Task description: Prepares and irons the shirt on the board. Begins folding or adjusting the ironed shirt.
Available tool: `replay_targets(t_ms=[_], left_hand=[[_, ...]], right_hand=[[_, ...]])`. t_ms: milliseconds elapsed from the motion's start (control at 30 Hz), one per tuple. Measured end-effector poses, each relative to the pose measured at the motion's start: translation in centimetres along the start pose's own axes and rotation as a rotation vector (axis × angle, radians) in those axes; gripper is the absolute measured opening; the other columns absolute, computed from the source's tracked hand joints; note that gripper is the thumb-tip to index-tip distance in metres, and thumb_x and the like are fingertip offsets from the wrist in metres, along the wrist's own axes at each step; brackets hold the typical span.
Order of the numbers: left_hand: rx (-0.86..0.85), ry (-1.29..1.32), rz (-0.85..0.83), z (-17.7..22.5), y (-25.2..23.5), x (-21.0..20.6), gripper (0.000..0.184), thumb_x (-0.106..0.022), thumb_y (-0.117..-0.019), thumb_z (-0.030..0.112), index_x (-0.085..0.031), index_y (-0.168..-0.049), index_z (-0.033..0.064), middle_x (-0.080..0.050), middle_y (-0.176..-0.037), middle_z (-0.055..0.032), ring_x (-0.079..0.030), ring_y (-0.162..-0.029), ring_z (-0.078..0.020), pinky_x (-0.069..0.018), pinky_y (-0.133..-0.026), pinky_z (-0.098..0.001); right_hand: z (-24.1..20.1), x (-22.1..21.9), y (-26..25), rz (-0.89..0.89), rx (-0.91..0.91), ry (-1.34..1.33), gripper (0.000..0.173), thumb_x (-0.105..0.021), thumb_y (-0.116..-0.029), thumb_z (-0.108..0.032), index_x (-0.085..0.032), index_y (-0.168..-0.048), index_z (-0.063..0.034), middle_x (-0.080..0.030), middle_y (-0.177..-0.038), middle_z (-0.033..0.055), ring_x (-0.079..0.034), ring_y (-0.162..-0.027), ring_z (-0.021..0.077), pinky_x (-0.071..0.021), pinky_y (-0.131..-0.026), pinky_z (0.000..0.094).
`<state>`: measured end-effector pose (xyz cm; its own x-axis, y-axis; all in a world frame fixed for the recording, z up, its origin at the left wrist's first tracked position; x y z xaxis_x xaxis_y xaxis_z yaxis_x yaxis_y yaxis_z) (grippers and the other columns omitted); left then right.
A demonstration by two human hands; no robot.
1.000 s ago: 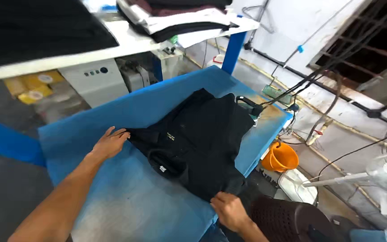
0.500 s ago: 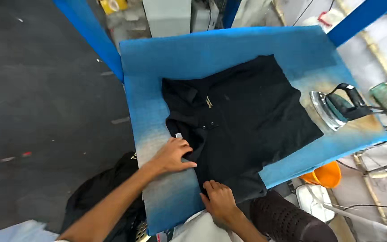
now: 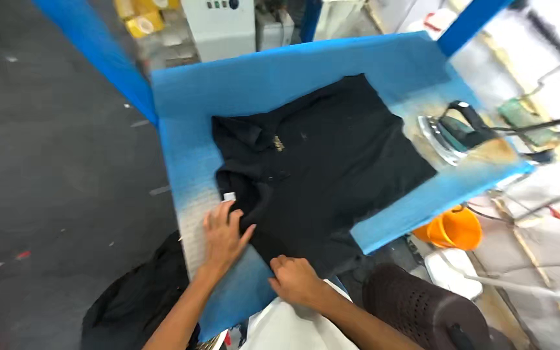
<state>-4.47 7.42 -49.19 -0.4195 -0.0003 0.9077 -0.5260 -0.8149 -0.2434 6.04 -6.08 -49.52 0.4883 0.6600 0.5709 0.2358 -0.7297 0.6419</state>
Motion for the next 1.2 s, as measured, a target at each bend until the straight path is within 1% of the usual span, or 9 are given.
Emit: replay_targets(t_ms=[100,200,300,433,500,667,833,1000,1200], left_hand=[[0.07,0.035,0.065,0.6,1.1,0.6,0.069,-0.064,-0.0927,0.052,-0.059,-0.132,-0.0048,-0.047,-0.147,-0.0353,-0.043,-0.136,-0.0573,-0.0315,-0.11,-0.0721],[0.034,0.112,0.107,5.4,1.9,0.6,0.057,-0.064,-0.0944,0.042,-0.065,-0.118,-0.0092,-0.056,-0.135,-0.0371,-0.052,-0.126,-0.058,-0.0382,-0.106,-0.069],[-0.002,0.21,-0.014,12.6,1.3,-2.7,0.051,-0.063,-0.0953,0.047,-0.074,-0.1,-0.0034,-0.07,-0.11,-0.0261,-0.067,-0.106,-0.0466,-0.0518,-0.092,-0.0621],[0.062,0.226,-0.189,22.5,-2.1,-8.4,0.074,-0.062,-0.0834,0.072,-0.074,-0.103,0.0013,-0.071,-0.106,-0.0215,-0.068,-0.101,-0.0435,-0.0527,-0.085,-0.0608],[0.127,0.125,-0.22,25.2,-3.3,-11.0,0.066,-0.068,-0.0832,0.063,-0.073,-0.108,0.0015,-0.069,-0.114,-0.0242,-0.064,-0.108,-0.0471,-0.0489,-0.09,-0.064],[0.199,-0.041,-0.274,26.6,-3.0,-12.5,0.023,-0.076,-0.0749,0.004,-0.072,-0.097,0.0002,-0.061,-0.132,-0.0284,-0.056,-0.125,-0.0508,-0.041,-0.104,-0.0669],[0.098,0.095,-0.349,27.1,0.3,-11.9,0.023,-0.072,-0.0694,0.009,-0.072,-0.092,0.0058,-0.056,-0.143,-0.0249,-0.049,-0.136,-0.0471,-0.0382,-0.11,-0.0643],[0.399,0.069,-0.051,21.4,0.8,-7.8,0.063,-0.05,-0.0994,0.048,-0.063,-0.13,-0.0047,-0.046,-0.152,-0.0295,-0.04,-0.143,-0.0501,-0.0294,-0.117,-0.0661],[0.926,-0.32,0.044,12.5,8.4,-6.7,0.085,-0.026,-0.102,0.066,-0.033,-0.159,0.0039,-0.027,-0.165,-0.0261,-0.024,-0.153,-0.0461,-0.0149,-0.121,-0.0678]], right_hand=[[4.1,3.1,1.8,0.238,0.032,-0.126,0.04,-0.053,-0.1055,-0.034,-0.066,-0.128,-0.0039,-0.068,-0.123,0.0188,-0.067,-0.112,0.036,-0.0523,-0.092,0.058],[15.0,9.7,5.4,0.723,-0.099,-0.173,0.031,-0.059,-0.1027,-0.032,-0.072,-0.12,-0.0089,-0.071,-0.113,0.0124,-0.072,-0.097,0.0274,-0.0596,-0.083,0.0508],[30.7,16.5,10.9,1.034,-0.401,-0.265,0.035,-0.061,-0.1016,-0.028,-0.066,-0.128,-0.0051,-0.065,-0.126,0.0198,-0.069,-0.106,0.035,-0.0577,-0.088,0.0562],[48.2,21.7,17.1,1.172,-0.678,-0.455,0.065,-0.065,-0.0987,-0.041,-0.05,-0.145,0.001,-0.047,-0.145,0.0345,-0.053,-0.127,0.0527,-0.0475,-0.098,0.0679],[52.1,23.6,16.3,1.083,-0.678,-0.43,0.071,-0.068,-0.0954,-0.05,-0.054,-0.143,0.0004,-0.046,-0.146,0.0336,-0.052,-0.129,0.0528,-0.0474,-0.096,0.0694],[53.0,26.6,12.9,0.762,-0.541,-0.317,0.04,-0.071,-0.096,-0.03,-0.067,-0.118,0.0029,-0.061,-0.124,0.0304,-0.061,-0.114,0.0487,-0.0503,-0.088,0.0679],[56.8,25.1,16.0,0.718,-0.467,-0.459,0.031,-0.074,-0.096,-0.02,-0.063,-0.113,0.004,-0.068,-0.092,0.0259,-0.068,-0.077,0.0419,-0.0553,-0.072,0.0618],[52.0,26.1,16.5,0.902,-0.339,-0.142,0.056,-0.075,-0.0929,-0.03,-0.057,-0.136,0.002,-0.061,-0.129,0.0296,-0.059,-0.119,0.0508,-0.0452,-0.096,0.0695],[50.7,22.7,11.3,0.843,-0.112,0.268,0.092,-0.023,-0.099,-0.074,-0.034,-0.161,-0.0072,-0.029,-0.168,0.0139,-0.028,-0.155,0.0341,-0.019,-0.124,0.0629]])
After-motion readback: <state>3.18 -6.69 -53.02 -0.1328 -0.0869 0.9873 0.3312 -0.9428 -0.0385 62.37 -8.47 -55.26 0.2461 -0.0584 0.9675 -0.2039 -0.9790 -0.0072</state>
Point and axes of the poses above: each hand's wrist, its own y-axis away from the middle knuckle, its own x-axis out of the back of the hand, z = x × y, the point moved 9 cm from there along -y, towards the middle knuckle
